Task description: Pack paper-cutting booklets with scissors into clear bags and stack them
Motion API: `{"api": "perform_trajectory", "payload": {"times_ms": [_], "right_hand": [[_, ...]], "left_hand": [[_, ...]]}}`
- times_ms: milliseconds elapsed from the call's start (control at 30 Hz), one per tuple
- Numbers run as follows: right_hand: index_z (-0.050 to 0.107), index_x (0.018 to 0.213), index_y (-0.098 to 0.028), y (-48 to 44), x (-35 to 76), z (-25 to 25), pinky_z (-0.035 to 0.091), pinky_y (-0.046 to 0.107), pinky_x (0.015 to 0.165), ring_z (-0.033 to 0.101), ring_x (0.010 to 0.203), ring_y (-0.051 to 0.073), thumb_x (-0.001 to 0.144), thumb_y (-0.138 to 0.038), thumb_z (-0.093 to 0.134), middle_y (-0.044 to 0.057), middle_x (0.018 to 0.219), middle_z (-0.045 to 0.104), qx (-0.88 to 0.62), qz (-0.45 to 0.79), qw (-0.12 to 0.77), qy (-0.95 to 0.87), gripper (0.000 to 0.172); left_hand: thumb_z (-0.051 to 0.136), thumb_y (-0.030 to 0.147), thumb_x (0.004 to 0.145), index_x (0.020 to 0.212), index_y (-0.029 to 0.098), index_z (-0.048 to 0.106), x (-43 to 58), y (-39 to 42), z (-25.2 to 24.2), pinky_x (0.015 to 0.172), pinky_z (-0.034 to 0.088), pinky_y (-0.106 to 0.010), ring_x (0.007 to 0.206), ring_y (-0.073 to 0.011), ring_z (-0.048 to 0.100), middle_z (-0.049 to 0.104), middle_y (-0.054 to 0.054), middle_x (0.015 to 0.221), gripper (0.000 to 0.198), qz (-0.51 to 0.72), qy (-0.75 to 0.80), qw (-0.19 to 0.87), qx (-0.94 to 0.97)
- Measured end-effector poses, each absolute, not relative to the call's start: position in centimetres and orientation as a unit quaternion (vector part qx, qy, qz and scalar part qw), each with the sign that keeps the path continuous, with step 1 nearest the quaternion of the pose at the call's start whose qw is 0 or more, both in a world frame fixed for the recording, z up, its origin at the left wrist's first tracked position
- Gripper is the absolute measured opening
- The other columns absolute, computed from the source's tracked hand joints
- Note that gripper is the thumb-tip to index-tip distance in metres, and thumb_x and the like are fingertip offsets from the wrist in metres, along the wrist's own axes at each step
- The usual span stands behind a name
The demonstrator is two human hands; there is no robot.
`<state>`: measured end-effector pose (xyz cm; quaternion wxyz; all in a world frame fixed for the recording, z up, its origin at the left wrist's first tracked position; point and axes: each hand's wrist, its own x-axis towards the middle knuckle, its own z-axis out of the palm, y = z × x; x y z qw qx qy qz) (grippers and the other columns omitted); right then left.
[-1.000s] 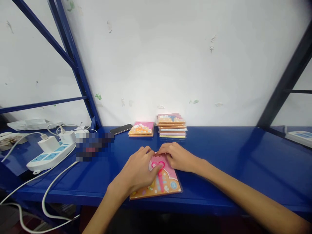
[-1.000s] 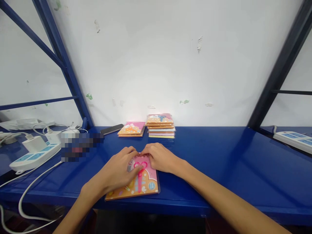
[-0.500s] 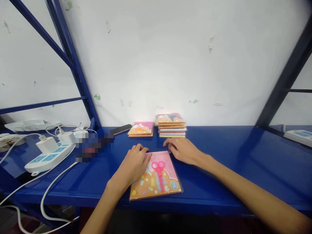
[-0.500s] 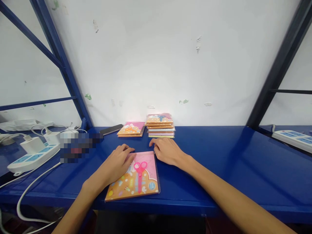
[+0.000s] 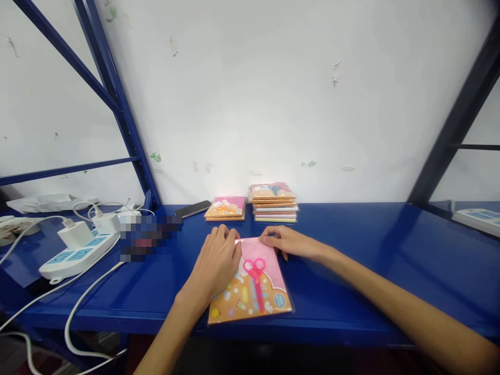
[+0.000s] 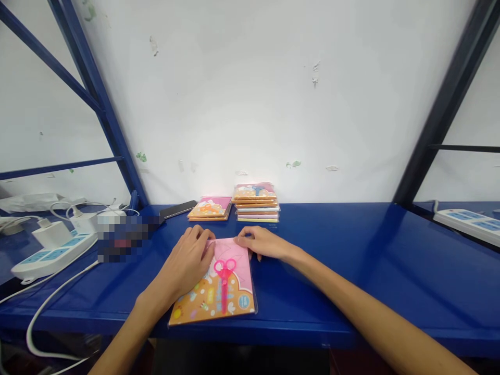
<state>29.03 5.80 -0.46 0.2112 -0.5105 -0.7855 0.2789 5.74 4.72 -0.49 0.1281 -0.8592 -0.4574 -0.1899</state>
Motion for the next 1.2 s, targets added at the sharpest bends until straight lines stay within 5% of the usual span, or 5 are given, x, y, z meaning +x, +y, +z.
{"api": "perform_trajectory", "payload": {"times_ms": [167,367,667,1067,1200], "right_hand": [[0.058,0.103,-0.020,5.9,29.2,-0.5,0.041,0.017,0.046,0.062,0.061,0.011,0.081,-0.059,0.073,0.001,0.079,0.070,-0.477,0.562,0.244,-0.630,0.048],[0.060,0.098,-0.021,6.1,30.0,0.0,0.040,0.018,0.049,0.057,0.059,0.009,0.081,-0.048,0.078,0.000,0.076,0.068,-0.483,0.553,0.328,-0.595,0.037],[0.066,0.112,-0.014,10.5,36.5,8.0,0.055,0.029,0.075,0.070,0.095,0.022,0.096,-0.043,0.060,0.015,0.110,0.074,-0.543,0.366,0.450,-0.607,0.034],[0.062,0.128,-0.018,19.1,37.0,7.1,0.057,0.046,0.090,0.066,0.107,0.024,0.097,-0.037,0.064,0.010,0.129,0.063,-0.732,0.053,0.342,-0.587,0.036],[0.058,0.132,-0.015,16.9,34.7,7.5,0.044,0.054,0.104,0.056,0.123,0.031,0.103,-0.037,0.050,0.016,0.134,0.060,-0.699,-0.078,0.336,-0.627,0.037]], "left_hand": [[0.035,0.023,0.103,0.102,0.017,0.062,5.8,4.8,-0.3,0.086,0.046,-0.043,0.097,-0.0280,0.055,0.060,-0.011,0.102,0.028,-0.191,-0.469,0.116,-0.855],[0.038,0.028,0.103,0.124,0.018,0.054,5.1,5.0,0.2,0.093,0.047,-0.043,0.107,-0.0283,0.058,0.060,-0.013,0.119,0.028,-0.309,-0.485,0.105,-0.811],[0.036,0.027,0.103,0.117,0.020,0.056,4.9,5.0,0.4,0.083,0.048,-0.038,0.096,-0.0260,0.065,0.068,-0.009,0.105,0.026,-0.377,-0.502,0.047,-0.777],[0.036,0.021,0.099,0.094,0.023,0.059,4.7,5.0,0.5,0.071,0.043,-0.031,0.082,-0.0224,0.067,0.068,-0.004,0.081,0.024,-0.301,-0.556,0.076,-0.771],[0.036,0.020,0.098,0.091,0.023,0.058,4.9,4.8,0.6,0.066,0.040,-0.030,0.080,-0.0227,0.067,0.068,-0.004,0.081,0.023,-0.286,-0.562,0.074,-0.773]]}}
